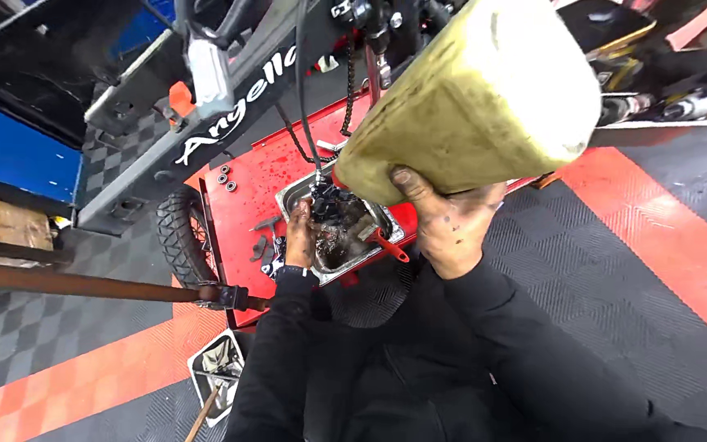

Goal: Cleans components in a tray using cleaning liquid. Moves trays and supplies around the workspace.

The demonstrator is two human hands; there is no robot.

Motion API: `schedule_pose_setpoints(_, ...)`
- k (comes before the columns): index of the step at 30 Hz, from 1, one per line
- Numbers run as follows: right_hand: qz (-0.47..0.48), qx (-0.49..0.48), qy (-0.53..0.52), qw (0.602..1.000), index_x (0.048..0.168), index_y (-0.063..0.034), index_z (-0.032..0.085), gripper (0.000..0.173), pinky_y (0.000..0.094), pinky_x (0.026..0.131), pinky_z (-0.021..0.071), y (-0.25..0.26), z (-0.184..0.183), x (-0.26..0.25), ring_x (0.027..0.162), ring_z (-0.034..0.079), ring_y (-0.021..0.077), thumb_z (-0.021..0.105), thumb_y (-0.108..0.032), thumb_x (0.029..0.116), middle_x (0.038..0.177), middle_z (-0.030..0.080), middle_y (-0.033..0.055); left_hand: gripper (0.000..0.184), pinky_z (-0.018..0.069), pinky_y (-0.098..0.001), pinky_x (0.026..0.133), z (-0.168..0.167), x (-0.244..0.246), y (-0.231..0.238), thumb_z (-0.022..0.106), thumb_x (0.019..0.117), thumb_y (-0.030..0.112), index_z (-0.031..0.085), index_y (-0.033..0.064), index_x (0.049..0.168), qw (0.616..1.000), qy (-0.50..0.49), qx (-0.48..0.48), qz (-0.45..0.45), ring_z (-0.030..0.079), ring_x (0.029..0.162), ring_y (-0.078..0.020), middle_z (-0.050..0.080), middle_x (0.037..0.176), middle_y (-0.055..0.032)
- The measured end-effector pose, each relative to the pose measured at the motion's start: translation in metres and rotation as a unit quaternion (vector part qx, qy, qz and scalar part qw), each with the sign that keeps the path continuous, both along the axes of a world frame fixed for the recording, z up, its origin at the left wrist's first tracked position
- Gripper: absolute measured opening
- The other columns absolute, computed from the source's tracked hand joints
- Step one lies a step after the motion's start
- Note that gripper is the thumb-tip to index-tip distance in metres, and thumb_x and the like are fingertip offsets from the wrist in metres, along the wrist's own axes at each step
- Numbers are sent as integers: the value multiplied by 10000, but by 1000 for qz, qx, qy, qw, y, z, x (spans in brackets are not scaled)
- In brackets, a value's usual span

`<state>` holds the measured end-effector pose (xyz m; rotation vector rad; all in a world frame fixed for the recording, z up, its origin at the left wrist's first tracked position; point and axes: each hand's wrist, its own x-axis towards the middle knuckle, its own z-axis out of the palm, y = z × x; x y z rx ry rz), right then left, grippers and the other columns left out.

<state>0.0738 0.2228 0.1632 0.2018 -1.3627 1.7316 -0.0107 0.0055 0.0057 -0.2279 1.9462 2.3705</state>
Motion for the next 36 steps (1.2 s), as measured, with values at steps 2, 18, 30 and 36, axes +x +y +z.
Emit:
schedule_pose_setpoints(2,-15,-42,-26,999,1276,44,478,706,484,969,616,4,-11,-3,1067,709,274,906,18,714,1132,691,147,500,606,-438,741,5,-3,4,384,1085,523,594,173,1374,999,-38,13,23,689,980,-214,683,1223,-69)
schedule_pose_setpoints(18,126,-581,-303,745,1429,-126,485,496,506,981,569,46,-133,-16,1189,642,282,644,-341,1011,1316,627,135,514,602,-497,930,-6,11,3,481,1085,415,443,159,1529,981,71,-178,16,646,1204,-243,532,1495,-85)
schedule_pose_setpoints(30,212,-545,-359,727,1459,-158,464,531,465,958,589,82,-121,-2,1173,661,288,569,-447,1026,1339,624,138,524,501,-651,1000,-41,50,-7,703,953,401,651,30,1319,821,-210,-521,97,668,1144,-421,709,1190,-232)
schedule_pose_setpoints(36,181,-522,-419,721,1364,-123,537,433,440,807,622,130,-115,26,986,715,263,482,-427,1061,1169,685,160,321,524,-615,966,-32,43,-22,716,960,307,744,22,1104,844,-218,-487,47,707,1029,-362,747,1036,-191)
